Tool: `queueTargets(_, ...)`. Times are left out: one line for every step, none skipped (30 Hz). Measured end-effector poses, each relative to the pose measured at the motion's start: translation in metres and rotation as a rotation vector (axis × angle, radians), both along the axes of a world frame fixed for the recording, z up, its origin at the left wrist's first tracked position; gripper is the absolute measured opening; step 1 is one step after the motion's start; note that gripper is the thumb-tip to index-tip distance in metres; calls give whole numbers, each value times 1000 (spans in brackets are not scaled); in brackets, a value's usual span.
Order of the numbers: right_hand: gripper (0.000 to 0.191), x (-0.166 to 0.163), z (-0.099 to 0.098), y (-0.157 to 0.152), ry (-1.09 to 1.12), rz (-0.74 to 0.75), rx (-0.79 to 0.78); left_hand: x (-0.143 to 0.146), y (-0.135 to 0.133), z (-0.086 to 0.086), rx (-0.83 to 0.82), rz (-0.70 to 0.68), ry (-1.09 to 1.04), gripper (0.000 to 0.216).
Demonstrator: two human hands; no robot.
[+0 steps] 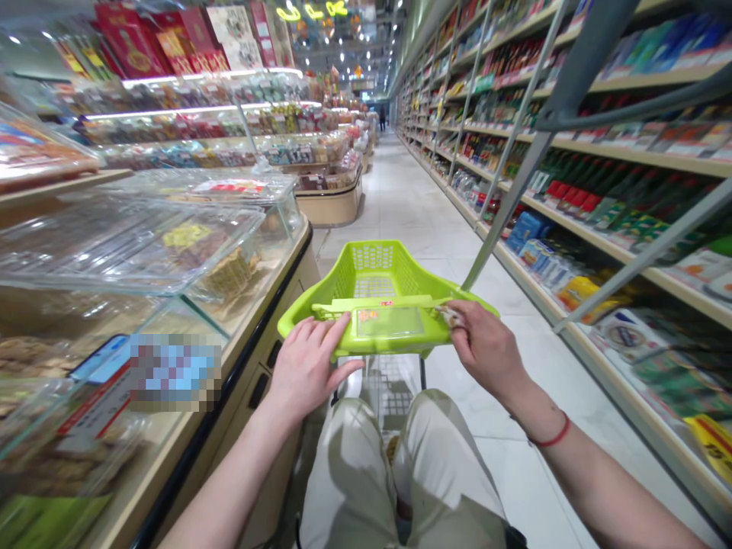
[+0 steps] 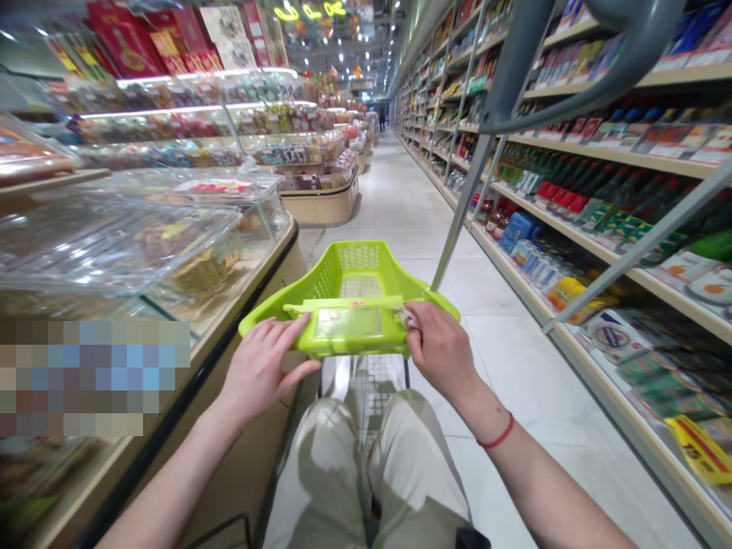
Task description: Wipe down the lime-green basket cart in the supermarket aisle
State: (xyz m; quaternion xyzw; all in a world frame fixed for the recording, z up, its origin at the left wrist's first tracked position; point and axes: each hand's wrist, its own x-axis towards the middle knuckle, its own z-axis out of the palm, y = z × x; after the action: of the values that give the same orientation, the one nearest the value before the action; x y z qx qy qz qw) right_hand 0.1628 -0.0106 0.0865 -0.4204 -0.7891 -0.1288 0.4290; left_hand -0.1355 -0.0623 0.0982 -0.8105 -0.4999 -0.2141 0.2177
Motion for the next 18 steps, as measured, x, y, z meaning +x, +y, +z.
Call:
queueTargets(31,-4,3,-1,21,-33,-6,4,2,-1,-18,22,3,72)
queueTargets(30,-8,6,-1,41,-49,-12,7,4,-1,-29,34,3,71)
queueTargets(29,-13,10,-1,54,-47,-16,9,5,0,-32,42,3,70)
queueTargets(27,-19,14,0,56,-35,-15,12,6,0,-26,49,5,69)
queueTargets(26,-24,18,2,50,-27,-12,14,7,0,-17,55,10,69)
queueTargets(26,-29,20,5,38,-28,-8,15,8,1,-8,62,19,68)
queueTargets(27,-34,22,7,20,-33,-11,17,9,1,0,68,31,67)
queueTargets(27,-38,22,10,0,-37,-21,18,10,0,6,75,41,65)
queueTargets(28,-41,21,11,-20,-34,-39,20,11,0,9,84,49,62)
queueTargets(30,-45,20,11,-42,-19,-61,21,12,-1,9,93,56,60)
queueTargets(31,-49,18,9,-64,3,-79,22,12,-2,7,103,60,57)
queueTargets(31,-52,15,6,-82,24,-89,23,12,-3,5,113,63,56)
queueTargets(31,-57,14,2,-92,35,-88,24,12,-4,5,122,64,55)
queueTargets(31,-62,12,-3,-99,41,-76,25,12,-5,7,129,63,55)
queueTargets(31,-67,11,-9,-104,48,-58,26,12,-6,13,132,59,55)
queueTargets(30,-73,10,-14,-107,59,-39,26,12,-7,21,133,54,55)
queueTargets(30,-77,8,-18,-110,74,-20,27,12,-7,30,133,46,55)
queueTargets(29,-80,7,-21,-109,94,-2,27,11,-8,37,130,36,54)
